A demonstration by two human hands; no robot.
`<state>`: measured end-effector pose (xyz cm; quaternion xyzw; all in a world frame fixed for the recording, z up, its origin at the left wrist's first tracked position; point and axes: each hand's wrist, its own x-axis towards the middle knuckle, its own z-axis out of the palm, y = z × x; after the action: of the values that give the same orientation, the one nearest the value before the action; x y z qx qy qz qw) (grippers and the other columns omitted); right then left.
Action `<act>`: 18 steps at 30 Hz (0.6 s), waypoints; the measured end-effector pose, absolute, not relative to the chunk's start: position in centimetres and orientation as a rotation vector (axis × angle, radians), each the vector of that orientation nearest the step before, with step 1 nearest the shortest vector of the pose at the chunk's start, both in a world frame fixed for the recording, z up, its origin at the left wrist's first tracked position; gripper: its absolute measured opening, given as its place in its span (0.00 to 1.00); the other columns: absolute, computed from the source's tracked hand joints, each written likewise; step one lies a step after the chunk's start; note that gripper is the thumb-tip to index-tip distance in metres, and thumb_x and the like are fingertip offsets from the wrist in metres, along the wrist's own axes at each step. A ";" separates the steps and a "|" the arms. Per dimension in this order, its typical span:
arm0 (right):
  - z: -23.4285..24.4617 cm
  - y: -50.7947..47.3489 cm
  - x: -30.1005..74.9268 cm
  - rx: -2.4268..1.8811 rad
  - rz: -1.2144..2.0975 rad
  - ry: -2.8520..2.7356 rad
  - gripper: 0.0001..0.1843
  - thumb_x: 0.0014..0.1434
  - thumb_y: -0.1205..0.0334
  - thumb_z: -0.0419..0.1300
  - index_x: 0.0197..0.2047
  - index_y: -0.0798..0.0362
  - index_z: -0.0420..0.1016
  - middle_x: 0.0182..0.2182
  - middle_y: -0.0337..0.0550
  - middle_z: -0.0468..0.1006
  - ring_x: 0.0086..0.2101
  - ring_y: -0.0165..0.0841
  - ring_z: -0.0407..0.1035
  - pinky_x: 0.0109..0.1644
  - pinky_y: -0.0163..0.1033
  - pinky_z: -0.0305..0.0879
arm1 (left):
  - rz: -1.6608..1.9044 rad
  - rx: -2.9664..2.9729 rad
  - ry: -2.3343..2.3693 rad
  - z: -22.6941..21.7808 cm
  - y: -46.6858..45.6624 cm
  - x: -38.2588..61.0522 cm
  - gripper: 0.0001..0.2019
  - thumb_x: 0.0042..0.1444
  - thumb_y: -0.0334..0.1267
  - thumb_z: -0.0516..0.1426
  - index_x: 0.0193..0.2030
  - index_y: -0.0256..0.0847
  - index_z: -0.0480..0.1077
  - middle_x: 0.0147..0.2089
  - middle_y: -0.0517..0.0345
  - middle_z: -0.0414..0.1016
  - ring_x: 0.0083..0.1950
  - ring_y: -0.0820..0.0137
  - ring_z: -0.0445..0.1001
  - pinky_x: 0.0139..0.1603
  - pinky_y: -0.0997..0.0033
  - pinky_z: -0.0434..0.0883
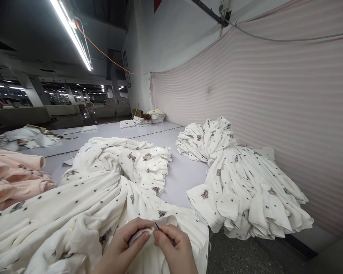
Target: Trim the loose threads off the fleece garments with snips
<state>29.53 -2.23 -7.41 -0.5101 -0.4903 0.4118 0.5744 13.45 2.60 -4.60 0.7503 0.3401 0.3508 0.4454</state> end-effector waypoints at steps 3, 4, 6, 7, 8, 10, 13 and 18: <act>-7.9 -2.7 29.7 -1.195 0.932 -1.010 0.15 0.53 0.51 0.63 0.40 0.52 0.78 0.28 0.39 0.73 0.33 0.34 0.69 0.39 0.35 0.66 | 0.856 2.031 0.898 -5.5 2.3 13.0 0.11 0.55 0.34 0.56 0.45 0.44 0.67 0.37 0.58 0.74 0.38 0.68 0.73 0.39 0.72 0.71; -8.0 -2.8 29.8 -1.234 0.875 -1.010 0.20 0.53 0.52 0.62 0.48 0.50 0.74 0.28 0.38 0.72 0.31 0.33 0.68 0.38 0.34 0.66 | 0.863 2.146 0.891 -5.9 2.2 12.9 0.09 0.54 0.31 0.56 0.42 0.43 0.66 0.36 0.58 0.73 0.37 0.68 0.72 0.38 0.72 0.71; -7.9 -2.9 29.8 -1.343 0.718 -1.123 0.26 0.54 0.56 0.60 0.57 0.48 0.67 0.29 0.36 0.70 0.28 0.31 0.66 0.32 0.32 0.65 | 0.958 2.423 0.821 -6.7 2.1 12.4 0.07 0.54 0.26 0.53 0.36 0.42 0.63 0.35 0.56 0.71 0.36 0.68 0.71 0.36 0.70 0.70; -7.8 -3.0 29.9 -1.393 0.644 -1.218 0.22 0.56 0.59 0.58 0.55 0.47 0.69 0.29 0.36 0.69 0.28 0.31 0.66 0.30 0.32 0.63 | 1.038 2.550 0.771 -7.0 2.0 12.2 0.08 0.54 0.24 0.50 0.35 0.42 0.62 0.36 0.55 0.71 0.36 0.67 0.70 0.36 0.69 0.70; -7.8 -3.0 29.9 -1.428 0.586 -1.307 0.16 0.56 0.61 0.56 0.49 0.47 0.72 0.29 0.37 0.70 0.28 0.32 0.66 0.30 0.32 0.62 | 1.124 2.651 0.724 -7.2 2.0 11.9 0.09 0.55 0.22 0.48 0.34 0.41 0.61 0.37 0.53 0.71 0.36 0.67 0.70 0.36 0.67 0.70; -7.8 -3.2 30.1 -1.439 0.542 -1.400 0.08 0.58 0.62 0.54 0.36 0.50 0.75 0.29 0.39 0.72 0.30 0.33 0.68 0.32 0.33 0.62 | 1.221 2.770 0.693 -7.1 2.1 11.3 0.10 0.54 0.21 0.47 0.35 0.41 0.60 0.42 0.49 0.72 0.42 0.63 0.71 0.40 0.63 0.70; -8.4 -4.3 30.7 -1.444 0.577 -1.294 0.11 0.60 0.55 0.54 0.37 0.50 0.73 0.28 0.41 0.75 0.30 0.34 0.70 0.28 0.31 0.62 | 1.123 2.783 0.698 -6.1 2.5 10.2 0.12 0.51 0.20 0.49 0.35 0.43 0.56 0.52 0.45 0.70 0.60 0.55 0.64 0.59 0.48 0.62; -10.7 -7.1 33.3 -1.808 0.265 -1.153 0.23 0.57 0.44 0.55 0.49 0.48 0.73 0.31 0.46 0.79 0.30 0.39 0.75 0.22 0.32 0.65 | 1.050 2.570 0.701 -4.7 3.0 9.2 0.16 0.49 0.17 0.47 0.33 0.45 0.52 0.56 0.49 0.68 0.68 0.58 0.55 0.68 0.42 0.45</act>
<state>33.32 -7.09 -10.73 -0.7381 -0.4708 0.1083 0.4709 9.17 2.97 -4.72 0.8888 0.2426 0.3632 0.1389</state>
